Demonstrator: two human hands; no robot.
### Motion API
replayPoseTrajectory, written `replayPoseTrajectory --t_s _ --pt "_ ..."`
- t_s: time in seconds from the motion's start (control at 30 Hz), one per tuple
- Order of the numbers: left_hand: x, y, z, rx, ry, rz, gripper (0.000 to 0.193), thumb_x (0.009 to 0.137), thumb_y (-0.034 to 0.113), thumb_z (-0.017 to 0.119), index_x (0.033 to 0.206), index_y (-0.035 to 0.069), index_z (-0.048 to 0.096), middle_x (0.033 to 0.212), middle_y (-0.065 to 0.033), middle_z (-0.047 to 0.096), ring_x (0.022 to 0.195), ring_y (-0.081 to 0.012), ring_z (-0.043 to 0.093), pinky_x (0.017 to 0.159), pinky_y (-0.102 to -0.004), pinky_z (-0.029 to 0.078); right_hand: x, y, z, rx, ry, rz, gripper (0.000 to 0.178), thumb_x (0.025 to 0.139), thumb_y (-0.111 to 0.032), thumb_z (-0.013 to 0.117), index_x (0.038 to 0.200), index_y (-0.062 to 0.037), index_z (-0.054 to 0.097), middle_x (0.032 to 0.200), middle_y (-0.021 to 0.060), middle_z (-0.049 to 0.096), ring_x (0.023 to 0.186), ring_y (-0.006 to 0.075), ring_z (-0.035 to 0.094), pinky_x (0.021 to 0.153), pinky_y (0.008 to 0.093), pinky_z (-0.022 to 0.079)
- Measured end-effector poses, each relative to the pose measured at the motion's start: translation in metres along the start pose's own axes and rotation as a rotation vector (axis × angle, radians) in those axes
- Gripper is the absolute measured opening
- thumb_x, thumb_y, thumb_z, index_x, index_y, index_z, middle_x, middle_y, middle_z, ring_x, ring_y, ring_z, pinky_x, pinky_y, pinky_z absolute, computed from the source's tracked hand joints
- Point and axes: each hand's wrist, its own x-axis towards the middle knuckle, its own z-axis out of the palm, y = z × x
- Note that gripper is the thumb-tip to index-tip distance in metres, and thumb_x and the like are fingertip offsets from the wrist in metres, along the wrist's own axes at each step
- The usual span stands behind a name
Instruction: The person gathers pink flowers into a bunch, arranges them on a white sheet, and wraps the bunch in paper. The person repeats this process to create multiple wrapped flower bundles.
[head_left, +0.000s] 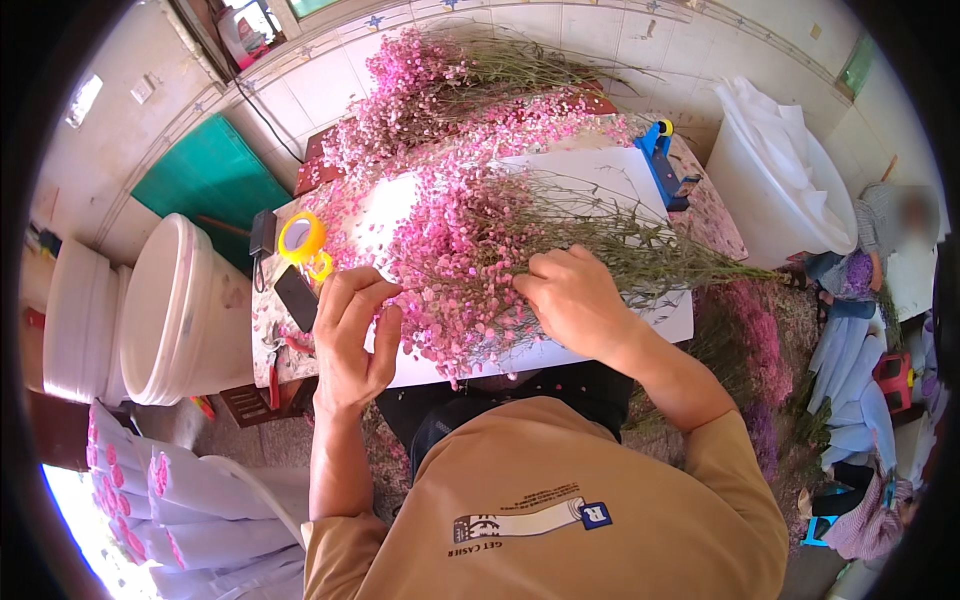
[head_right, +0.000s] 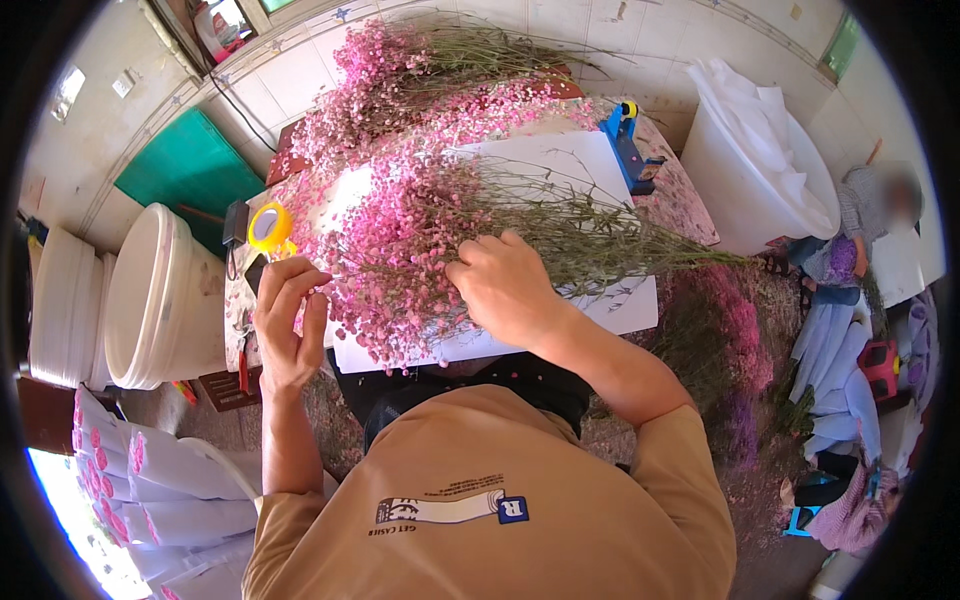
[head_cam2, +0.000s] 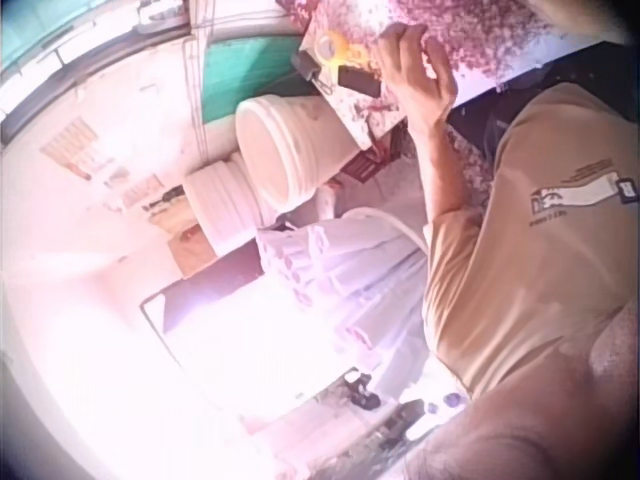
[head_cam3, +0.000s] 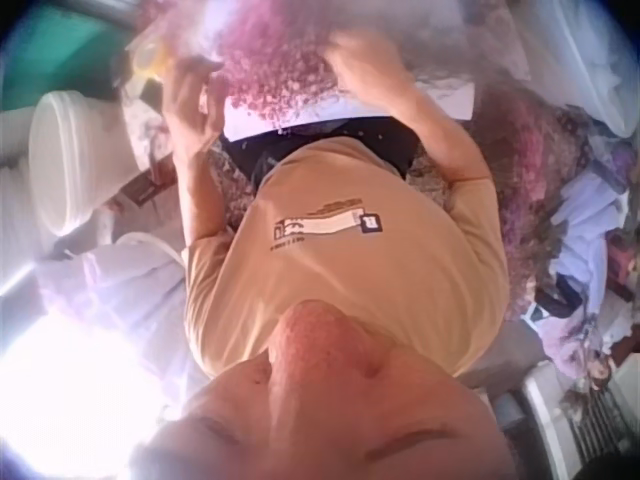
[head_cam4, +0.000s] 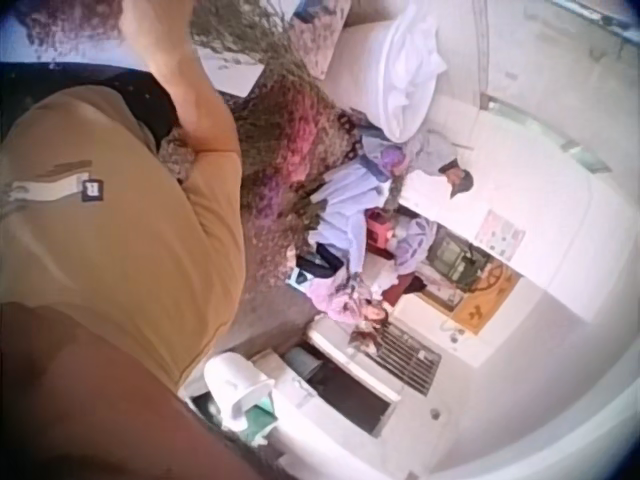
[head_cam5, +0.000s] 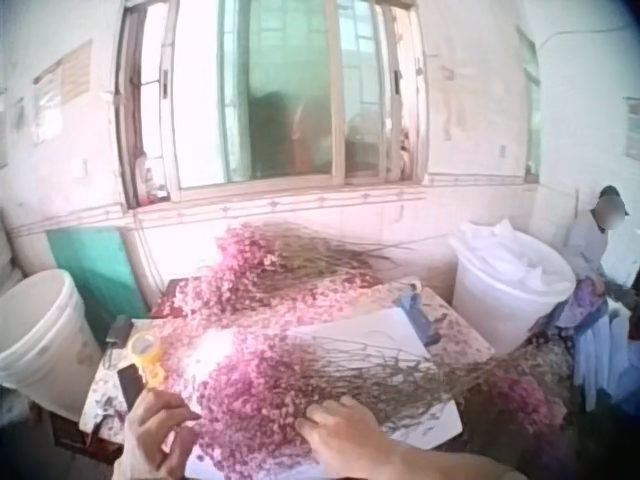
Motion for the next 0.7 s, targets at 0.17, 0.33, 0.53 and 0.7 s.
replayPoseTrajectory --t_s 0.17,0.33,0.53,0.7 --pt "-0.005 -0.003 0.001 0.009 0.011 -0.054 0.019 0.088 0.005 0.071 0.106 -0.002 0.071 0.107 -0.0169 0.064 0.097 -0.0342 0.063 0.089 -0.0421 0.050 0.014 0.005 -0.010 0.002 -0.362 0.097 0.009 0.080 -0.014 0.073 0.089 -0.0118 0.075 0.072 0.0063 0.070 0.073 0.0265 0.069 0.074 0.0395 0.046" --pt "-0.004 -0.003 0.004 0.082 -0.022 -0.108 0.026 0.085 0.000 0.074 0.110 -0.004 0.070 0.111 -0.0178 0.063 0.102 -0.0355 0.063 0.093 -0.0419 0.051 0.012 0.013 -0.021 0.190 -0.196 0.075 0.006 0.085 -0.019 0.076 0.089 -0.0137 0.076 0.071 0.0053 0.070 0.066 0.0270 0.066 0.069 0.0386 0.044" --pt "-0.014 -0.014 0.014 0.113 -0.046 -0.156 0.020 0.080 -0.008 0.075 0.097 -0.004 0.066 0.098 -0.0143 0.059 0.090 -0.0316 0.061 0.079 -0.0398 0.052 0.018 0.014 -0.014 0.135 0.283 0.149 0.017 0.085 -0.017 0.077 0.077 -0.0115 0.063 0.064 0.0043 0.064 0.062 0.0298 0.063 0.072 0.0411 0.044" --pt "-0.013 -0.015 0.020 0.088 0.039 -0.176 0.015 0.079 -0.004 0.076 0.092 0.000 0.068 0.090 -0.0128 0.059 0.085 -0.0336 0.058 0.075 -0.0434 0.048 0.012 0.013 0.007 0.060 0.286 -0.154 0.011 0.080 -0.011 0.076 0.083 -0.0103 0.066 0.084 0.0025 0.056 0.083 0.0222 0.058 0.082 0.0377 0.041"
